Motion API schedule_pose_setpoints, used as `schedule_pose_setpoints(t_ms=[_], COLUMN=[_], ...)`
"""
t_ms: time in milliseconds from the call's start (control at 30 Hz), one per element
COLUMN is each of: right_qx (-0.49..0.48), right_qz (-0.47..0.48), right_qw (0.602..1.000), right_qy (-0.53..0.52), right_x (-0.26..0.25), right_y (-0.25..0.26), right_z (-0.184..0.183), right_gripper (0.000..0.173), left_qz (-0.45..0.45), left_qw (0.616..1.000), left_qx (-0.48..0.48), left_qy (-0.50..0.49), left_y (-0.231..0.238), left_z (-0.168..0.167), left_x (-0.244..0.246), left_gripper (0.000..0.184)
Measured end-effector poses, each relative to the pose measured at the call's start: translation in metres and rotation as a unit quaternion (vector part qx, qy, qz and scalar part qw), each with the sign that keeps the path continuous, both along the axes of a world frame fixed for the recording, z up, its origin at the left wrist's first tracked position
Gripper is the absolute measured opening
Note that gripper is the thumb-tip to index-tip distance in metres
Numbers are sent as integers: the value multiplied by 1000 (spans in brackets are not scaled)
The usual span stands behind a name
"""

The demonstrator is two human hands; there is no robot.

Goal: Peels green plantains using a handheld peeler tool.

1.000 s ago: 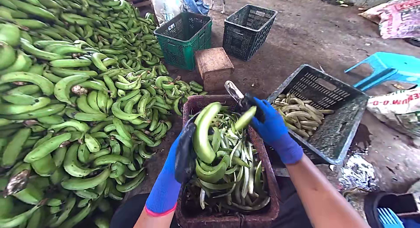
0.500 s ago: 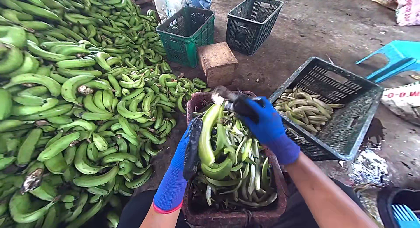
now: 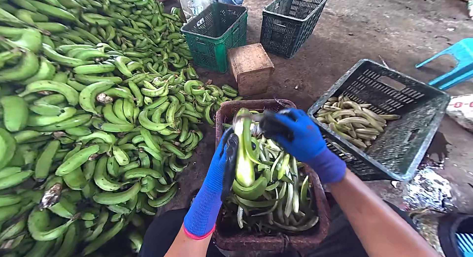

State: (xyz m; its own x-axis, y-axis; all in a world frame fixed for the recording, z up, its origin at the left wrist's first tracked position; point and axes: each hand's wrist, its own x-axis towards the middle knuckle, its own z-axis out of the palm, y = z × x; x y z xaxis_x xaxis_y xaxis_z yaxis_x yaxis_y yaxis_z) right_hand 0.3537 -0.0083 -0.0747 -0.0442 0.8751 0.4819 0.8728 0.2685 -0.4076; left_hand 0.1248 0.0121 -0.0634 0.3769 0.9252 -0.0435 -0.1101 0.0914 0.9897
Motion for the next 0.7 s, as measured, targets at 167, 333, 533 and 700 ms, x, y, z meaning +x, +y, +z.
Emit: schedule_pose_setpoints(t_ms=[167,333,533,700], right_qx=[-40,-74,-26,-9], right_qz=[-51,125,101,-2], right_qw=[996,987,994,1000], right_qy=[56,72,13,22], right_x=[17,-21,-15,19], right_y=[-2,-31,-9,7], right_z=[13,-16,-4,13], right_gripper=[52,53,47,51], left_qz=[-67,151,100,-118], left_qw=[996,986,991,987], left_qx=[-46,43,48,27], left_qy=[-41,-52,-78,108], left_y=[15,28,16,4], left_z=[-14,-12,-10,1], left_x=[-2,-3,-2,-4], left_gripper=[46,40,42,52])
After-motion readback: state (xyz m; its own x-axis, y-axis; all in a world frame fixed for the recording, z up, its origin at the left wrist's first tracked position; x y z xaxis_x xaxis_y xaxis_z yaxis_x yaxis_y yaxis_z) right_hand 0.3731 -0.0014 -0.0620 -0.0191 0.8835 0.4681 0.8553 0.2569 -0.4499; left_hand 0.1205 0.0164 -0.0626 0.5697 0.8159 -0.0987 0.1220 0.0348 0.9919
